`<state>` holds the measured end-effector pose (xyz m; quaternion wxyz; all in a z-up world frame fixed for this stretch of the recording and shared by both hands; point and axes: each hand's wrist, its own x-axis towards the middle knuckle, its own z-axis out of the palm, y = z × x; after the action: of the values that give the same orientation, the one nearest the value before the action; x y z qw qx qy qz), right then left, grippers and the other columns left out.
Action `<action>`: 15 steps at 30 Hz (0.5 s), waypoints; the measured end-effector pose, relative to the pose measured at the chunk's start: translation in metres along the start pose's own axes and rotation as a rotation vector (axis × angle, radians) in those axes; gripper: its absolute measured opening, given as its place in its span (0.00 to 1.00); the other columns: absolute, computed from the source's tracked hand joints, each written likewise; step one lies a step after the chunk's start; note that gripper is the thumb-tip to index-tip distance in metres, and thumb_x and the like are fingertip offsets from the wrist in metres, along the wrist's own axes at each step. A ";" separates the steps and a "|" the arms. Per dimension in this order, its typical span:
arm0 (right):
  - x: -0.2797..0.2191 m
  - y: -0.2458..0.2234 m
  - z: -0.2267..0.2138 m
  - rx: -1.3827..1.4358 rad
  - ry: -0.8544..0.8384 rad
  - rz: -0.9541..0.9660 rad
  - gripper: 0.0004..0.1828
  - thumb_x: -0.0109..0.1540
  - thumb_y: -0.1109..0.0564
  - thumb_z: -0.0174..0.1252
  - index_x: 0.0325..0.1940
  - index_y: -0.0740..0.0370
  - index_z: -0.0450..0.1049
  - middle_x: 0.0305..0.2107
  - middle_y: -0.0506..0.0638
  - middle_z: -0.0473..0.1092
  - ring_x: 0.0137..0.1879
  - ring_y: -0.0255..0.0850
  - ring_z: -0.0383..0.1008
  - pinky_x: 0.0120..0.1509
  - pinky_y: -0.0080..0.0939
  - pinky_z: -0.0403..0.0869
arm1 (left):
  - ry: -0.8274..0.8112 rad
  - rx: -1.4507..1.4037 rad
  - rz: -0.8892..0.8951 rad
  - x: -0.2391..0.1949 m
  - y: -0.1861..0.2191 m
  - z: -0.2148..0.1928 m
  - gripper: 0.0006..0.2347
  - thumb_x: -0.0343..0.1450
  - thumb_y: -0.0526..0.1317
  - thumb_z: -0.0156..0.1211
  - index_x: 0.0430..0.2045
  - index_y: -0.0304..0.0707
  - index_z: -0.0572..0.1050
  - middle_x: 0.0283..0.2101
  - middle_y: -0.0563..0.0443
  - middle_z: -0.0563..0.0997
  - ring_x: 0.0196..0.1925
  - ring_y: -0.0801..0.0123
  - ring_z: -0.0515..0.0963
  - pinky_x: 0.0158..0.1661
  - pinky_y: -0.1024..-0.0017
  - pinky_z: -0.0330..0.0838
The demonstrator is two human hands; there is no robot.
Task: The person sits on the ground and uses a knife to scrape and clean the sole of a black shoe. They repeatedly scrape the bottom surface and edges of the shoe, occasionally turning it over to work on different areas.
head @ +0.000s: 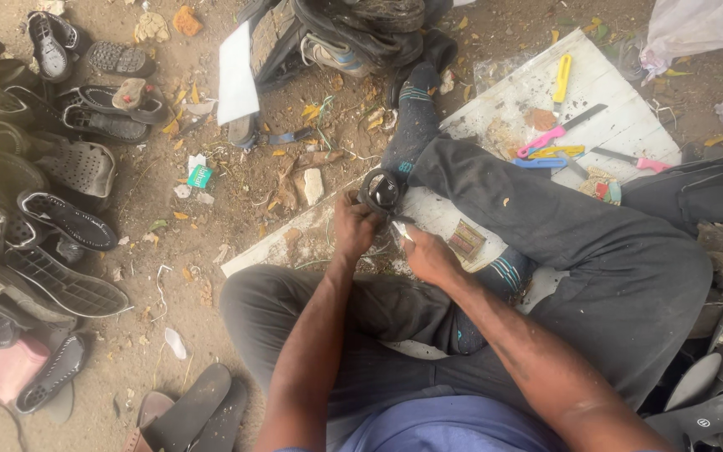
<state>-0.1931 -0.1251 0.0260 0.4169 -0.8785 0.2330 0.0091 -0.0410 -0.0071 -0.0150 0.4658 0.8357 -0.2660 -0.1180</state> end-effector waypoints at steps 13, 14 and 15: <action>-0.012 -0.029 0.001 -0.060 -0.030 0.062 0.12 0.68 0.55 0.51 0.49 0.64 0.73 0.30 0.66 0.75 0.40 0.64 0.78 0.44 0.61 0.72 | 0.002 -0.204 -0.160 0.001 0.004 -0.001 0.04 0.66 0.34 0.68 0.27 0.30 0.83 0.50 0.44 0.70 0.52 0.60 0.73 0.56 0.66 0.70; -0.013 -0.026 0.003 -0.016 -0.007 0.029 0.12 0.67 0.55 0.52 0.48 0.65 0.73 0.30 0.66 0.75 0.39 0.63 0.78 0.43 0.60 0.72 | -0.020 -0.201 -0.157 -0.003 0.006 -0.004 0.04 0.66 0.34 0.68 0.28 0.30 0.83 0.50 0.45 0.71 0.52 0.61 0.73 0.55 0.66 0.70; -0.015 -0.022 0.005 0.027 0.016 -0.003 0.11 0.66 0.56 0.53 0.47 0.66 0.74 0.29 0.66 0.75 0.39 0.63 0.77 0.42 0.58 0.72 | -0.042 -0.198 -0.153 -0.007 0.009 -0.008 0.04 0.66 0.34 0.67 0.29 0.31 0.83 0.50 0.46 0.72 0.52 0.61 0.73 0.55 0.65 0.70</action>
<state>-0.1964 -0.1029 0.0421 0.4268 -0.8733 0.2350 -0.0019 -0.0460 -0.0011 -0.0030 0.5301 0.8007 -0.1981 -0.1965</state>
